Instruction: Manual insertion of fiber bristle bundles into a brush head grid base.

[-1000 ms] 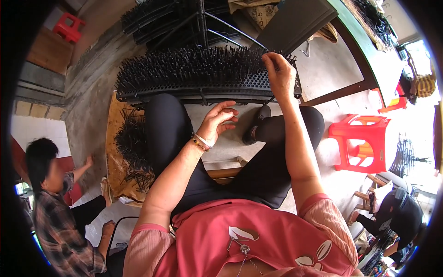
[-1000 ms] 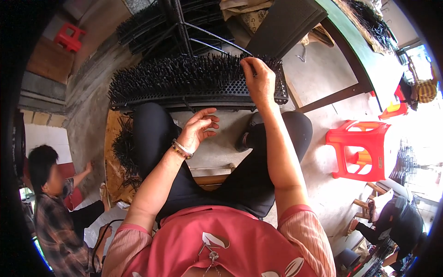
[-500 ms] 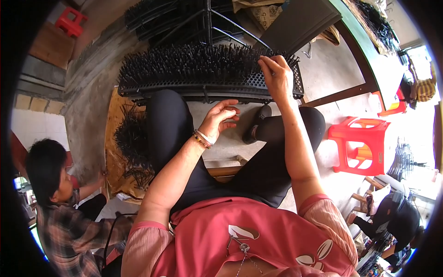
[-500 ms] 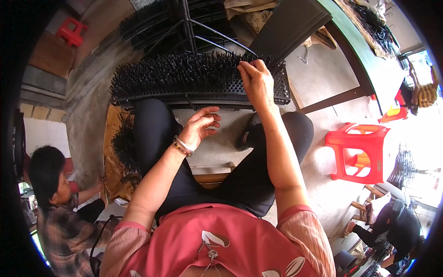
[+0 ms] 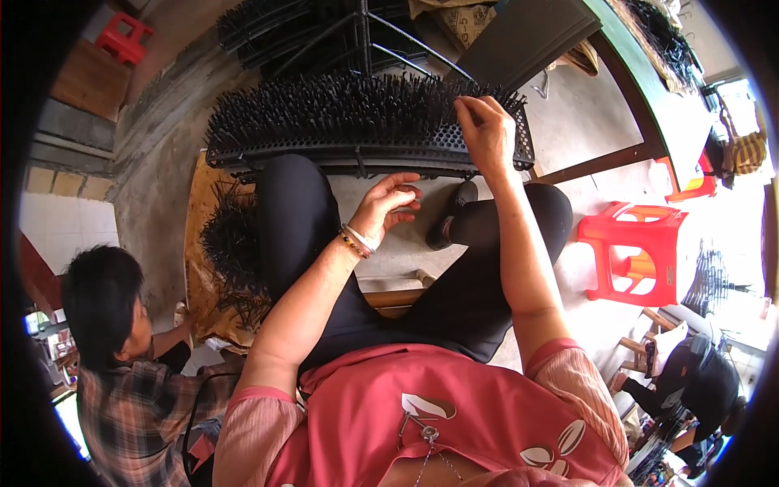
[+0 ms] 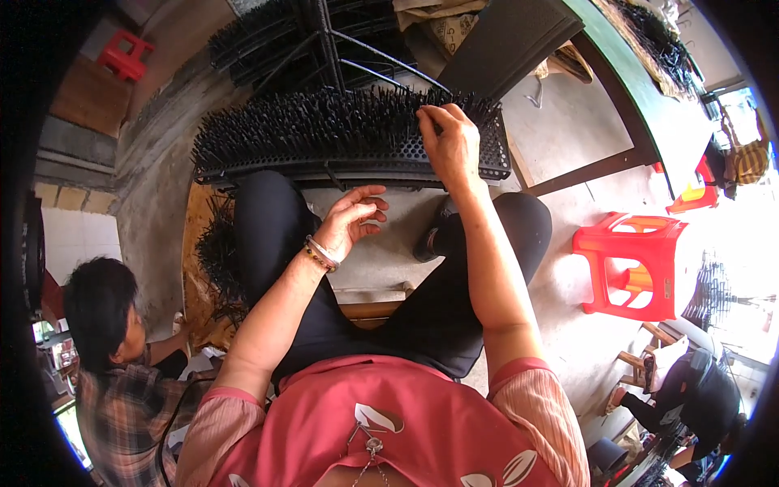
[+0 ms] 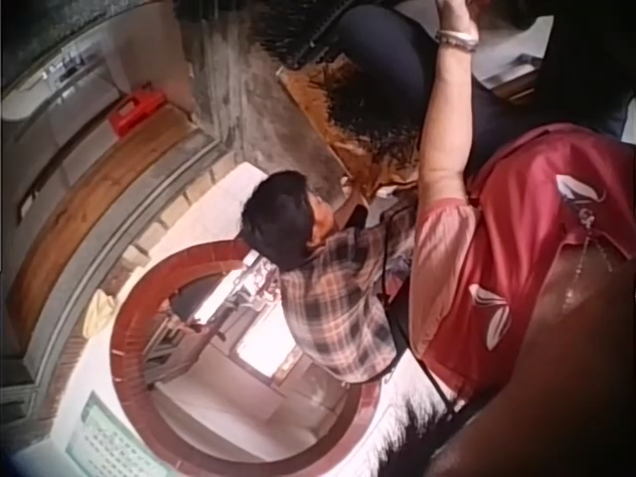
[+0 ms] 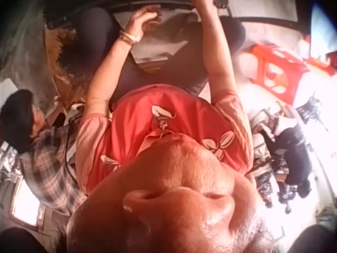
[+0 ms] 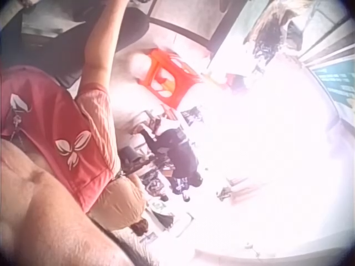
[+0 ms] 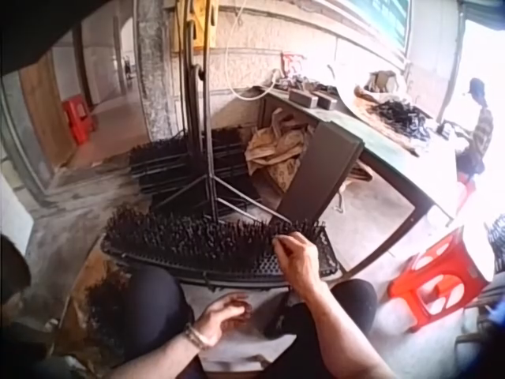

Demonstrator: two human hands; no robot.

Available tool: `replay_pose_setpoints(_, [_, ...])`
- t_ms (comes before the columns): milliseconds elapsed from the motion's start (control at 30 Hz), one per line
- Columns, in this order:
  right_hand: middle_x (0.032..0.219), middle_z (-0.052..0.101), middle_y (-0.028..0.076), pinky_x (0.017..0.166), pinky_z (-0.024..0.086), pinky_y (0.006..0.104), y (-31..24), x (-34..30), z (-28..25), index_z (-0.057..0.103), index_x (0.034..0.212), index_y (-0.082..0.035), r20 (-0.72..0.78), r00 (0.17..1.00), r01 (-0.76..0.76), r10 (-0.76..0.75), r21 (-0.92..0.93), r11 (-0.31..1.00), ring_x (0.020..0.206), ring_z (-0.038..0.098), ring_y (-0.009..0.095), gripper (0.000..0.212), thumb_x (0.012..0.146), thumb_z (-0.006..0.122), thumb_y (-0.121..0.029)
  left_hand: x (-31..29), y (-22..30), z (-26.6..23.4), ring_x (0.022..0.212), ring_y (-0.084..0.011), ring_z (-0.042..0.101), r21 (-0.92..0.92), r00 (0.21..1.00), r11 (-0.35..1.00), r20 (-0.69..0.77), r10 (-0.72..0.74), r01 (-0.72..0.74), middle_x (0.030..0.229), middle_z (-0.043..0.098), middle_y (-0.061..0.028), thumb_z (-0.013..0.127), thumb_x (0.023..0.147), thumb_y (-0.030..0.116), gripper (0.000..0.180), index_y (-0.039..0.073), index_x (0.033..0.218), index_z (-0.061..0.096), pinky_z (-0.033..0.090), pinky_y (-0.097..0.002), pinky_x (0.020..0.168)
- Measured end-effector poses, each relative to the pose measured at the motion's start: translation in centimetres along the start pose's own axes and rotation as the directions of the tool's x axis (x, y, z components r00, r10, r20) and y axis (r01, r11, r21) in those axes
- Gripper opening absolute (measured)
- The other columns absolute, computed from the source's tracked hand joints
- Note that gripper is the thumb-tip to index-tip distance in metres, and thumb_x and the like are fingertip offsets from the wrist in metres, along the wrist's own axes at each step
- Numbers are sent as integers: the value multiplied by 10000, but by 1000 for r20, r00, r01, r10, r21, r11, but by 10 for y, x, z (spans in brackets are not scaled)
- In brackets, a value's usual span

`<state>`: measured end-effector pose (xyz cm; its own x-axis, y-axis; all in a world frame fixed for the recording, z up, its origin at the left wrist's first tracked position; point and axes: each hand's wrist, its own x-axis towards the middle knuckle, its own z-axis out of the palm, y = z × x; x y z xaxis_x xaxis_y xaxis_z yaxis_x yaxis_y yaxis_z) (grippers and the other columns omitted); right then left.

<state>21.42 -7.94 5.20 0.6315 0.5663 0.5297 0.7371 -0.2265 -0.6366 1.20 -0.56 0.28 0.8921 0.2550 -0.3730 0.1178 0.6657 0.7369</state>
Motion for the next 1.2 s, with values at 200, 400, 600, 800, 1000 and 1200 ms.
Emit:
replay_pose_setpoints(200, [753,604,105,564,458,263,7,4,-5,685,898,-32,56,987,152,-151,-6,988,621,605,183,131,809,649,-121,0,0,1,890,-115,565,0,1000,1000,-6,0,0,1011,587,-34,545,843,180,374,80,1202,510,474,-256,750])
replay_pose_setpoints(400, [759,603,116,577,459,279,5,2,-6,672,877,-10,98,995,21,-19,-20,1000,652,611,197,136,822,633,-128,1,-2,-1,890,-114,569,15,1000,1000,-1,8,-8,1002,590,-28,540,846,193,378,78,1205,507,472,-257,751])
replay_pose_setpoints(600, [776,598,134,624,467,312,2,6,-7,647,866,13,167,980,109,-109,8,994,684,607,270,136,828,615,-114,3,-3,-1,889,-110,569,30,1000,1000,0,-4,4,1001,592,-24,534,852,205,375,81,1205,503,465,-255,756])
replay_pose_setpoints(800, [789,590,138,639,468,319,-1,9,-10,632,883,20,206,969,128,-134,45,991,697,603,281,116,829,598,-78,3,-4,-3,886,-107,570,30,1000,1000,1,-8,8,1002,597,-17,536,857,209,367,86,1201,504,460,-252,752])
replay_pose_setpoints(1000, [784,589,142,633,470,324,6,7,-7,633,879,17,183,979,85,-92,44,995,701,605,285,115,828,596,-80,4,-6,-4,881,-103,570,25,1000,1000,10,-14,14,999,602,-9,545,856,210,366,91,1199,505,456,-253,752])
replay_pose_setpoints(1200, [766,588,161,640,473,341,7,6,-2,637,864,7,192,978,92,-86,-24,995,711,601,314,114,824,598,-93,5,-7,-5,881,-99,574,34,1000,999,11,-22,21,995,607,-3,547,857,209,361,93,1197,509,456,-250,751])
